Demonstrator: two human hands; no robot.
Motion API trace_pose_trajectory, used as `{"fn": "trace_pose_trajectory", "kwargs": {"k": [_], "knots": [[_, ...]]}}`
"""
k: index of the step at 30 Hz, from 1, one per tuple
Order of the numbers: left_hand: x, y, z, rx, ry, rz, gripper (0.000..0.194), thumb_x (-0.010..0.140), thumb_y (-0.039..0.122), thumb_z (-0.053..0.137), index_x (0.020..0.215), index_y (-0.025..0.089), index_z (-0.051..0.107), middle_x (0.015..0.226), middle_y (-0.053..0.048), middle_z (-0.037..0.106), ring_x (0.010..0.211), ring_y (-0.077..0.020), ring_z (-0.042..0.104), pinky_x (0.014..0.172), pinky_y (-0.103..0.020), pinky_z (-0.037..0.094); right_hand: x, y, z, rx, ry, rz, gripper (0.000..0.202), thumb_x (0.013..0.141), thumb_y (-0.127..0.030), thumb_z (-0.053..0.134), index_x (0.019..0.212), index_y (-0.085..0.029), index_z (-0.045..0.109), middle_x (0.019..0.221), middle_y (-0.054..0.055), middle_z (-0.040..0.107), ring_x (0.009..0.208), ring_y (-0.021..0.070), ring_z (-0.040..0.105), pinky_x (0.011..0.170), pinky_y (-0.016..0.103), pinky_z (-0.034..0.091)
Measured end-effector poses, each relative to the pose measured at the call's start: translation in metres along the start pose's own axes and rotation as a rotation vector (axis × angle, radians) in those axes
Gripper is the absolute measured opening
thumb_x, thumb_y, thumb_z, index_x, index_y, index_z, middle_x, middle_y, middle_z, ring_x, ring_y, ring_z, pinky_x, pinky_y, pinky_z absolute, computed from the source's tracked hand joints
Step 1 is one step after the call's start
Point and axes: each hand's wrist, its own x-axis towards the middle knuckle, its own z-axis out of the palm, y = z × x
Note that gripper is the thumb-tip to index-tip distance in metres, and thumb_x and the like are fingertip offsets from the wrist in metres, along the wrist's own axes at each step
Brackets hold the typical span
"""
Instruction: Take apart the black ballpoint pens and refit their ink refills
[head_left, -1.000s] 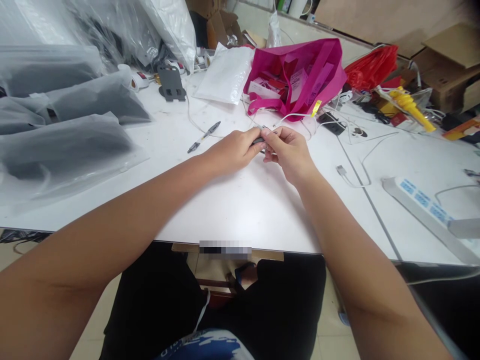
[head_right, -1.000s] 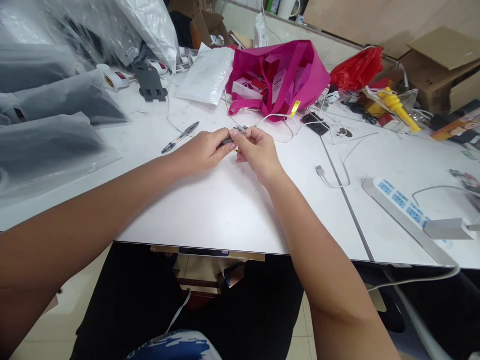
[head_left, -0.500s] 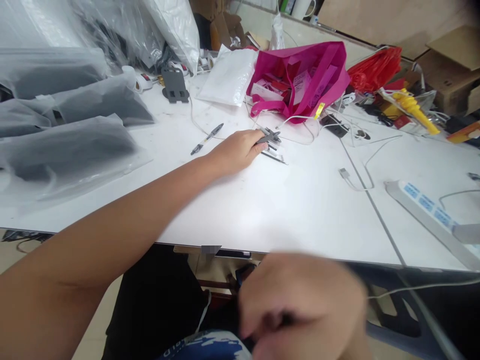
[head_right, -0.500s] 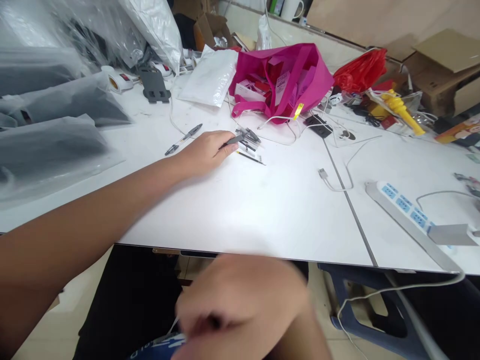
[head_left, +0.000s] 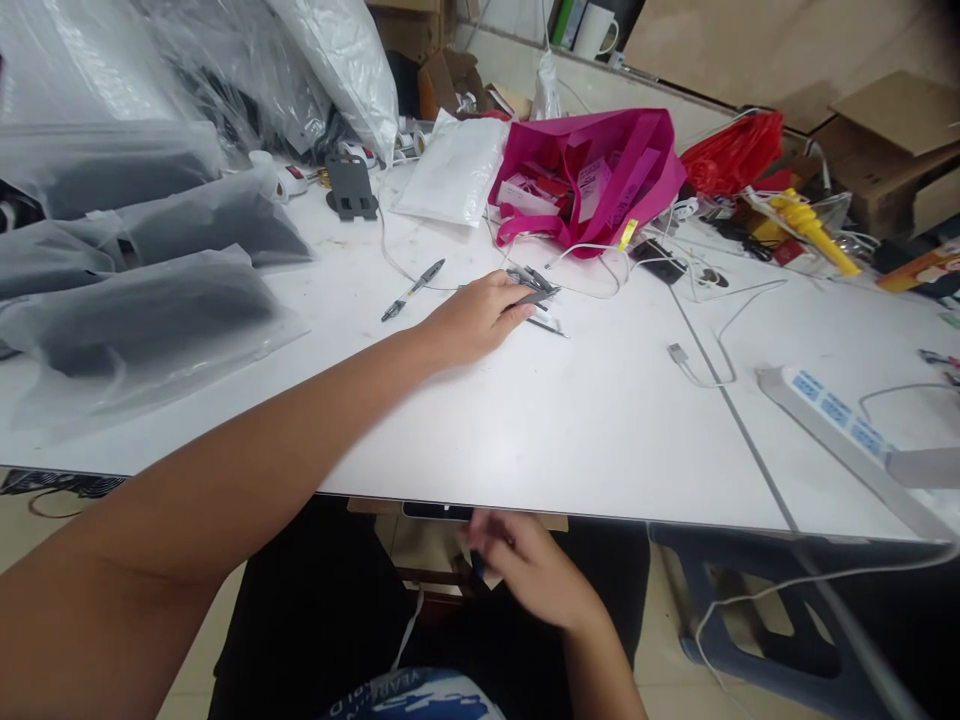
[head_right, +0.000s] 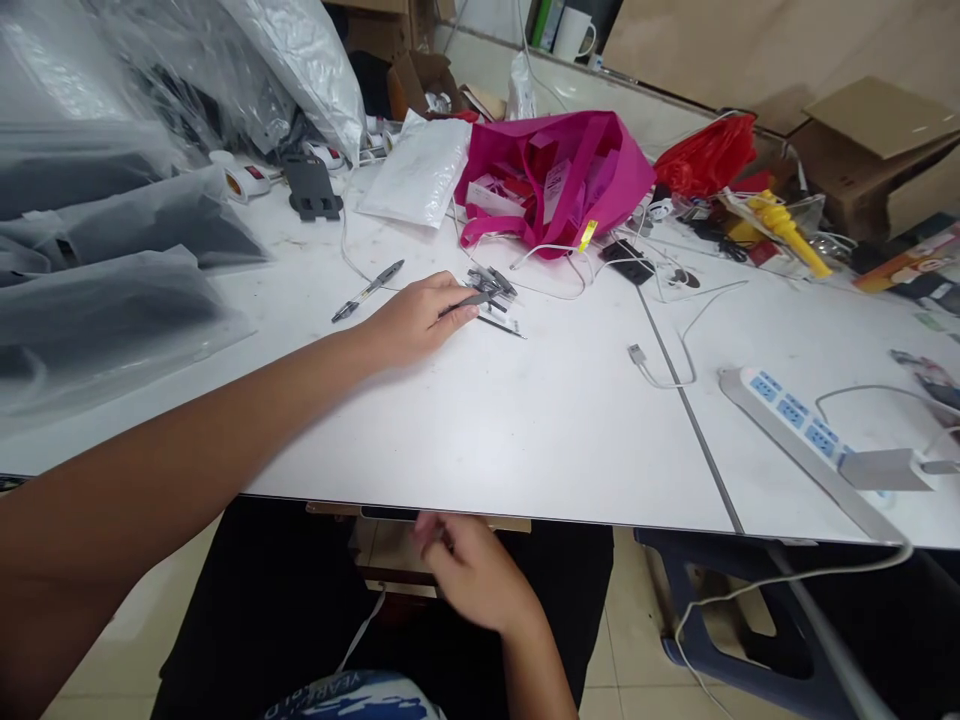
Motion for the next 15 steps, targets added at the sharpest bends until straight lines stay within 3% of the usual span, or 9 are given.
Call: {"fn": "trace_pose_trajectory", "kwargs": {"k": [2,4,7,10,13,15], "knots": [[0.001,-0.002,-0.001,-0.002,0.008,-0.007,0.034,0.109,0.038,0.047,0.106,0.018,0.074,0.103,-0.009,0.061,0.09,-0.02,0.062,0.093,-0.038,0.05,-0.009,-0.018,0.004,-0.049,-0.152,-0.041,0.012,0.097,-0.024,0.058,0.102,-0.023,0.068,0.098,0.001,0.075,0.086,0.0167,0.066,0.077,0.028,0.051],[0.002,-0.003,-0.001,-0.003,0.02,-0.007,0.034,0.109,0.038,0.046,0.105,0.017,0.074,0.1,-0.009,0.06,0.089,-0.0201,0.062,0.093,-0.038,0.05,-0.007,-0.025,0.009,-0.14,-0.166,-0.053,0.012,0.097,-0.021,0.056,0.097,-0.023,0.068,0.092,0.0,0.073,0.081,0.0153,0.064,0.073,0.027,0.048],[0.001,-0.004,-0.001,-0.017,0.053,0.0,0.035,0.109,0.037,0.045,0.113,0.017,0.073,0.102,-0.01,0.063,0.092,-0.021,0.064,0.095,-0.039,0.051,0.012,-0.005,0.014,-0.263,0.005,-0.003,0.019,0.099,-0.025,0.05,0.096,-0.023,0.069,0.094,0.004,0.075,0.089,0.0209,0.068,0.084,0.035,0.052],[0.001,-0.004,0.001,-0.023,0.063,0.015,0.034,0.109,0.036,0.045,0.118,0.017,0.072,0.107,-0.011,0.065,0.098,-0.0216,0.065,0.098,-0.039,0.051,0.033,0.031,0.014,-0.205,0.236,0.042,0.03,0.1,-0.041,0.05,0.103,-0.024,0.075,0.116,0.012,0.077,0.12,0.031,0.068,0.116,0.051,0.045],[0.002,-0.005,0.002,-0.007,0.048,0.005,0.034,0.109,0.036,0.047,0.119,0.017,0.073,0.114,-0.012,0.065,0.1,-0.0219,0.066,0.098,-0.04,0.052,0.039,0.052,0.011,-0.042,0.372,0.024,0.037,0.099,-0.048,0.05,0.107,-0.025,0.078,0.123,0.012,0.076,0.137,0.0319,0.06,0.129,0.053,0.032],[0.002,-0.005,0.003,0.013,0.036,-0.016,0.034,0.108,0.037,0.047,0.121,0.018,0.072,0.118,-0.012,0.063,0.099,-0.0224,0.067,0.097,-0.041,0.053,0.034,0.05,0.008,-0.003,0.394,0.01,0.036,0.099,-0.048,0.052,0.11,-0.025,0.078,0.126,0.012,0.076,0.139,0.0314,0.059,0.13,0.052,0.032]]}}
